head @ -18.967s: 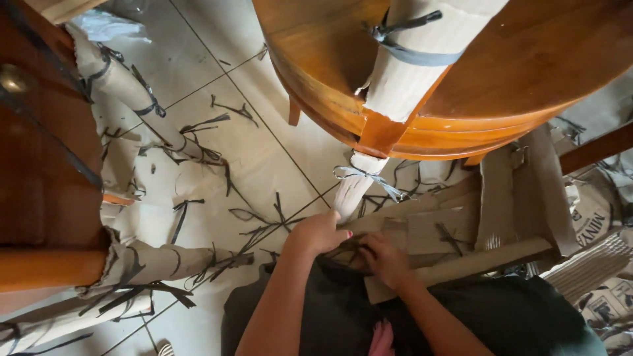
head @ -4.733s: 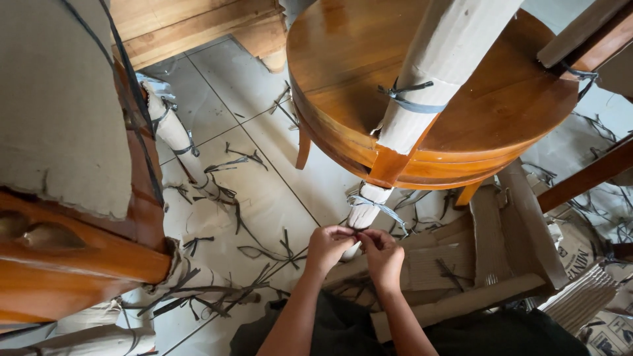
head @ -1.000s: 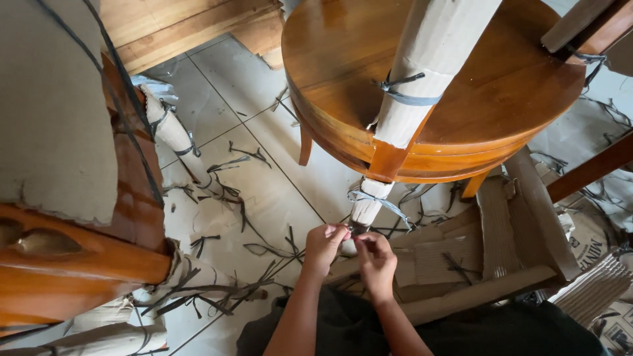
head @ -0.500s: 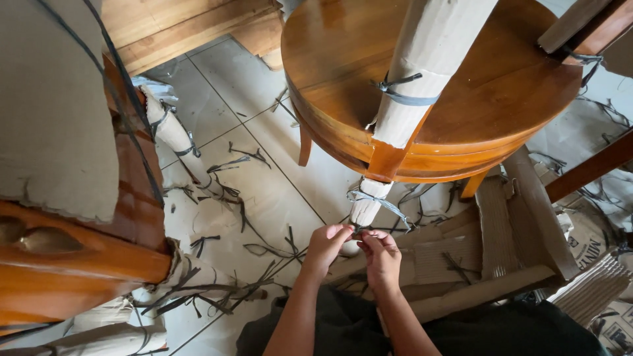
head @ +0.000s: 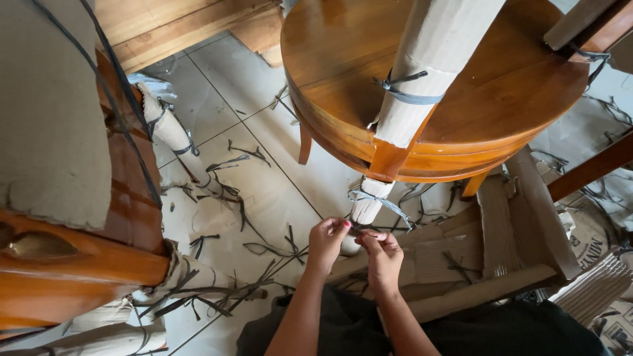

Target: Wrapping a wooden chair leg with protective paper and securing it with multiple ties for shipping.

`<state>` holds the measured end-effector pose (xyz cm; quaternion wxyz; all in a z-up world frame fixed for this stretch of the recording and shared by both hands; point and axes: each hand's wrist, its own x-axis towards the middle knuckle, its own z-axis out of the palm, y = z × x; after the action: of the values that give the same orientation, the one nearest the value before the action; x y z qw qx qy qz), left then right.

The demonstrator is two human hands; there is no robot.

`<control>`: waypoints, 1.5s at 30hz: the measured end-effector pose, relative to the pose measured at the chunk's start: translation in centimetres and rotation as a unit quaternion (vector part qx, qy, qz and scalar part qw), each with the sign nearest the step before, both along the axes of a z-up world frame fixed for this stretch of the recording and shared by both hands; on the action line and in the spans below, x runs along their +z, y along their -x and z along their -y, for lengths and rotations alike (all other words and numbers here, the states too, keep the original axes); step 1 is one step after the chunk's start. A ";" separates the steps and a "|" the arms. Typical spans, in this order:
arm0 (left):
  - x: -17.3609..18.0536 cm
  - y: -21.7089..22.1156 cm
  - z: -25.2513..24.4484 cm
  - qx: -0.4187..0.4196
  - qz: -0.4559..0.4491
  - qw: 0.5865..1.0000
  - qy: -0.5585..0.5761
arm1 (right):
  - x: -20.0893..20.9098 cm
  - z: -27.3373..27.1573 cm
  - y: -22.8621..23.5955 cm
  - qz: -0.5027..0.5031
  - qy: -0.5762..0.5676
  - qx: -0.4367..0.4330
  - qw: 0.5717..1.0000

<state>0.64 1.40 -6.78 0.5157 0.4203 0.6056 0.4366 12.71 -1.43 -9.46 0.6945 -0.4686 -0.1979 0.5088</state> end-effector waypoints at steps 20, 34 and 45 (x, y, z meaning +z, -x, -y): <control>-7.2 -3.2 -3.9 0.170 0.211 0.963 0.000 | -6.9 -3.9 -3.7 -0.108 0.072 -0.073 0.989; 0.9 1.7 2.3 -0.321 -0.303 0.887 0.135 | -14.5 5.4 -12.8 0.563 0.141 0.166 0.797; 3.6 2.5 2.0 -0.334 -0.315 0.878 0.138 | -14.8 5.0 -8.8 0.624 0.010 0.110 0.774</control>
<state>-1.83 -0.59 -3.17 0.4661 0.6369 0.6141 -0.0048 21.47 -6.47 -24.25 0.3535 -0.6651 -0.6328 0.1799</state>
